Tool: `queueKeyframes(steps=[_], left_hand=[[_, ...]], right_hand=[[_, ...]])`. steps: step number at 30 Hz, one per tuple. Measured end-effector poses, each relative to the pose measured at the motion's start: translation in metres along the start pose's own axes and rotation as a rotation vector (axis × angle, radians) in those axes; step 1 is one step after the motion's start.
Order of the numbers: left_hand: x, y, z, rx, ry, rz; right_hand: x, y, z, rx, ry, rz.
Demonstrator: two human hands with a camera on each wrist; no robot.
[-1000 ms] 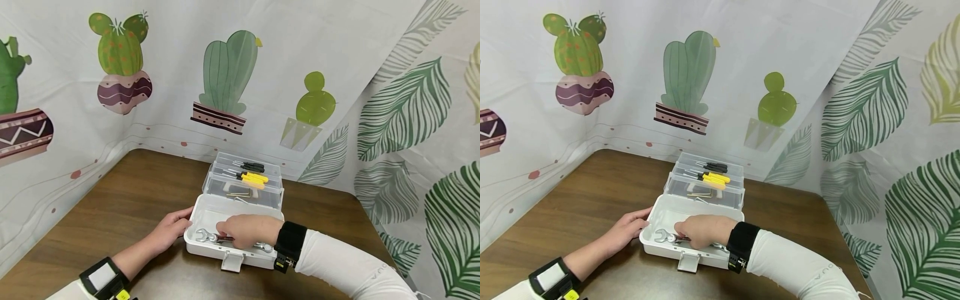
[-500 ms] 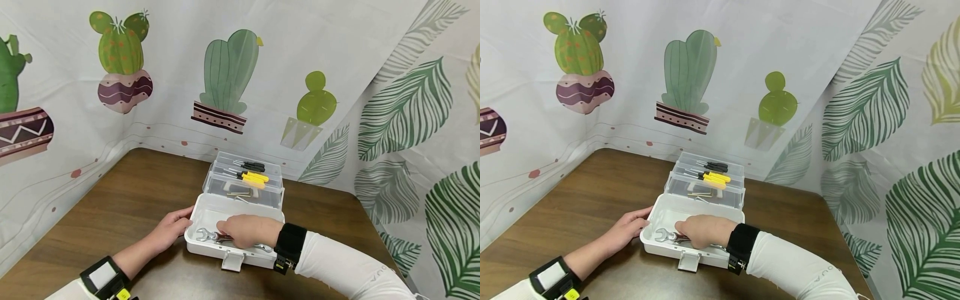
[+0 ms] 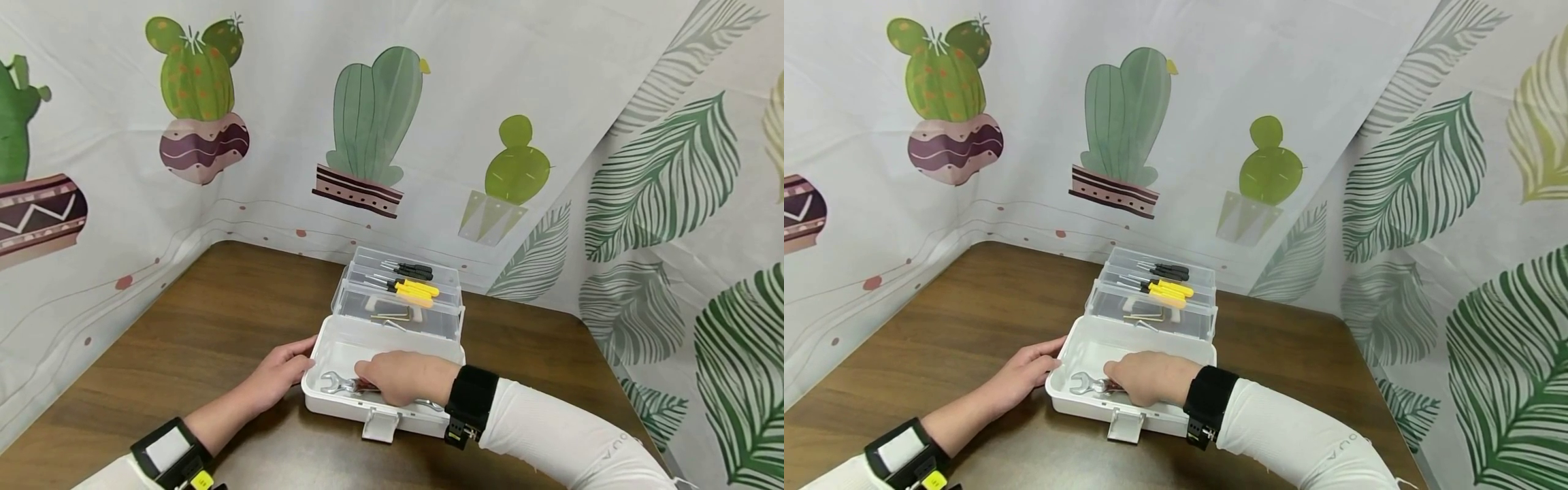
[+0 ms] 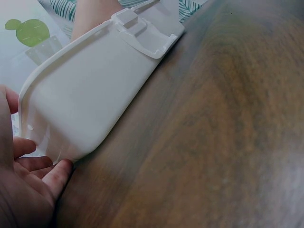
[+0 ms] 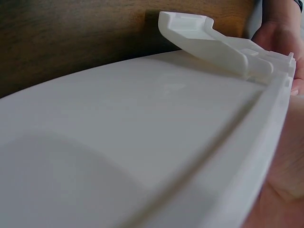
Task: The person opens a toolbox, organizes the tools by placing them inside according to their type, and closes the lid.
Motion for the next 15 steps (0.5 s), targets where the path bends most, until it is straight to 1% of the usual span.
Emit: queueKeyframes(steps=[9, 15], left_hand=[[0.0004, 0.0005, -0.0001, -0.009, -0.003, -0.002], [0.0008, 0.0004, -0.001, -0.01, -0.004, 0.001]], right_hand=[[-0.0007, -0.0003, 0.0016, -0.009, -0.016, -0.037], [-0.0015, -0.0009, 0.0021, -0.021, -0.028, -0.099]])
Point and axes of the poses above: each hand's wrist, its own x-axis away from the middle knuckle, its own z-axis out of the back of the hand, y = z × x, the point moved 5 cm from there along -x, towards the middle knuckle, and after that the axes turned 7 degrees about x, right-handed, at the moved point
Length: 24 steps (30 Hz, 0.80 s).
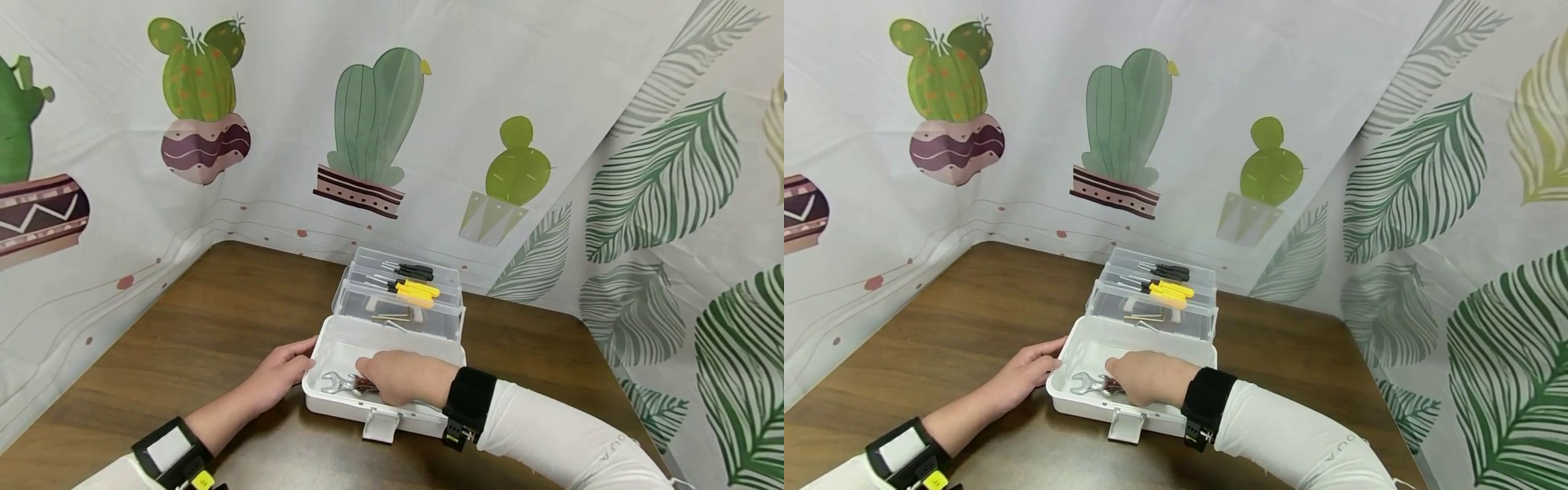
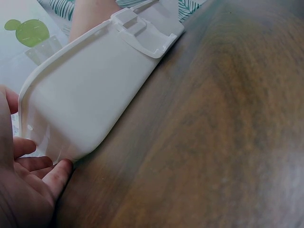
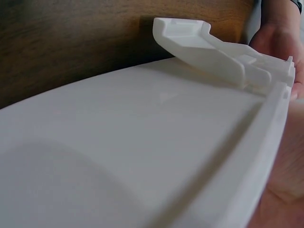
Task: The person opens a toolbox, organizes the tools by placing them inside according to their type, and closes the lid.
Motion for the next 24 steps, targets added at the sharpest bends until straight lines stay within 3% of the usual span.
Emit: queueKeyframes(steps=[24], left_hand=[[-0.0018, -0.0045, 0.004, -0.019, 0.003, -0.006]], right_hand=[[-0.0029, -0.001, 0.0004, 0.042, 0.011, -0.049]])
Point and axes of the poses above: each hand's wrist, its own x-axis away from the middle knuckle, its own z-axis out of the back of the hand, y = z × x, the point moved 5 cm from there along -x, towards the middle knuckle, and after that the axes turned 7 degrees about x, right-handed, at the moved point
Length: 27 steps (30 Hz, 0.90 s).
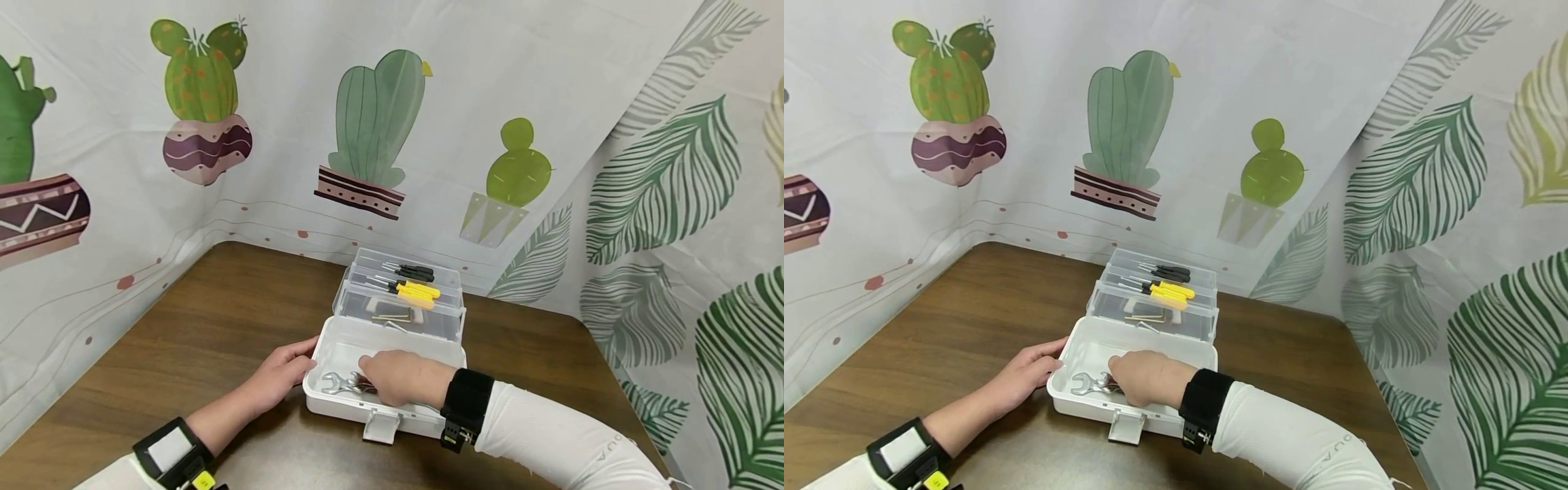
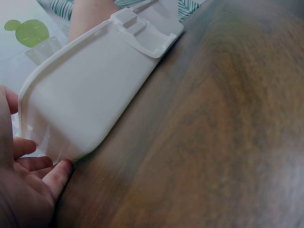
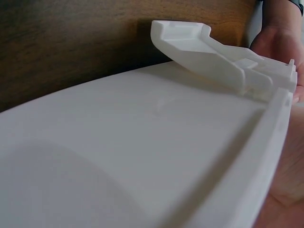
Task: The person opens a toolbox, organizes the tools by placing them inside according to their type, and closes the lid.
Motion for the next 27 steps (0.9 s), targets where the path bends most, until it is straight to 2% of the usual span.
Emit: queueKeyframes(steps=[11, 27], left_hand=[[0.0005, 0.0013, -0.0008, 0.004, 0.01, 0.003], [0.0009, 0.0011, -0.0015, 0.004, 0.008, 0.006]], right_hand=[[0.0026, 0.0004, -0.0003, -0.017, -0.012, 0.043], [-0.0012, 0.0001, -0.0005, -0.024, -0.018, -0.019]])
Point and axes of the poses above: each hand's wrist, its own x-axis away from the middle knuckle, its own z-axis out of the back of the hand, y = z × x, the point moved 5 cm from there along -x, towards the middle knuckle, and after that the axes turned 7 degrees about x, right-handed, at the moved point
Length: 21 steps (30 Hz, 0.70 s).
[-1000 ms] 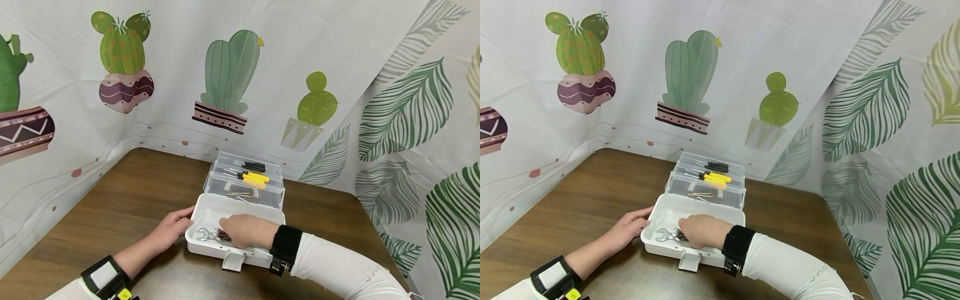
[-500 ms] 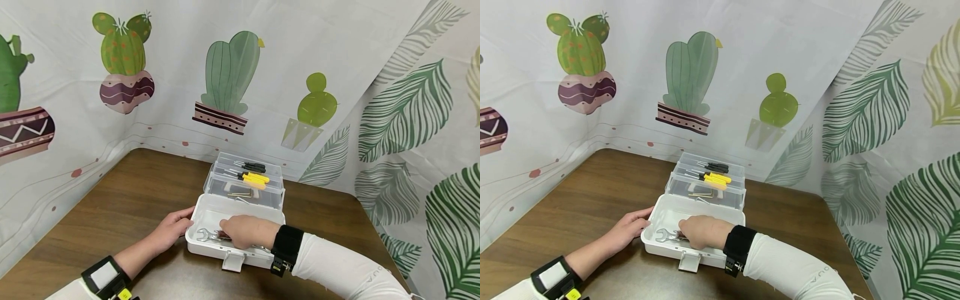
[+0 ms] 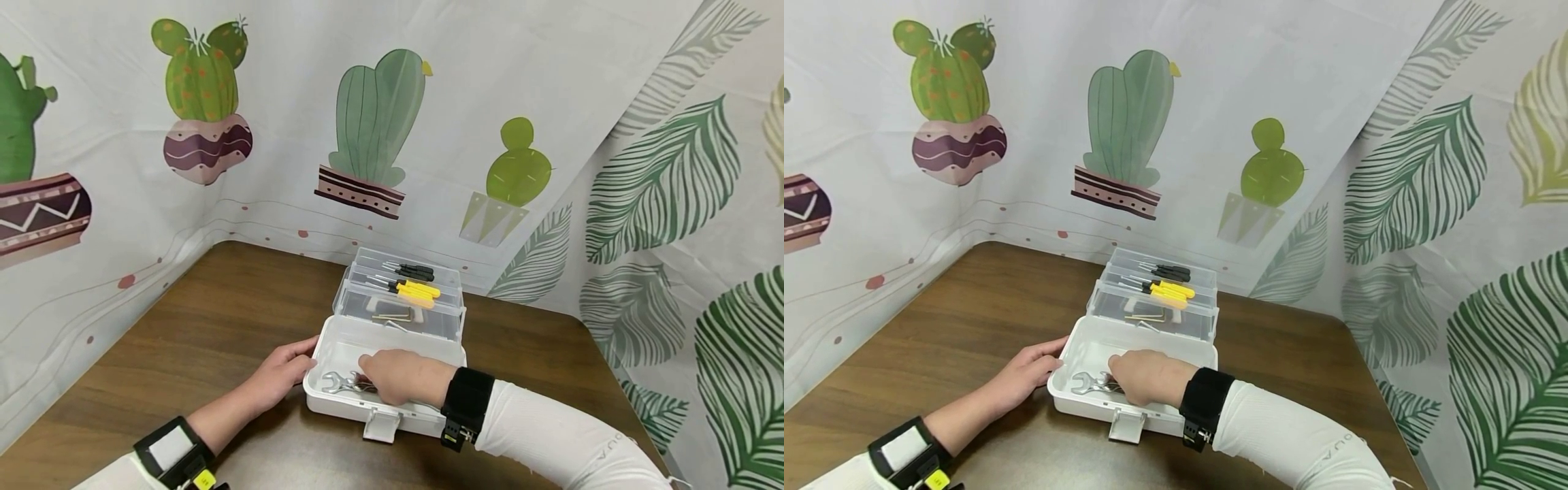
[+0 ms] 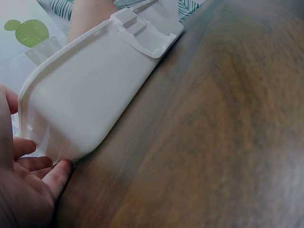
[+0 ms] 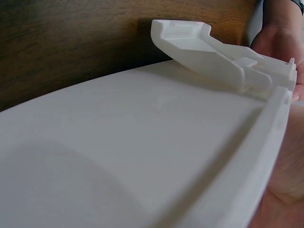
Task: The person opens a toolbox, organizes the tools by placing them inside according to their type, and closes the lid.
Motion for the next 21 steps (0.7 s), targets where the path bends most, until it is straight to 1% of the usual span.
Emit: queueKeyframes(steps=[9, 13, 21], left_hand=[[0.0002, -0.0005, -0.0002, 0.001, 0.002, 0.003], [0.0003, -0.0004, 0.0003, 0.003, 0.007, 0.009], [0.0006, 0.0015, 0.0, 0.005, 0.016, 0.012]], right_hand=[[0.0038, 0.0003, 0.001, -0.016, 0.011, 0.033], [0.0065, 0.0009, 0.0025, -0.009, 0.004, 0.046], [0.008, 0.0026, 0.0044, 0.007, -0.008, 0.049]])
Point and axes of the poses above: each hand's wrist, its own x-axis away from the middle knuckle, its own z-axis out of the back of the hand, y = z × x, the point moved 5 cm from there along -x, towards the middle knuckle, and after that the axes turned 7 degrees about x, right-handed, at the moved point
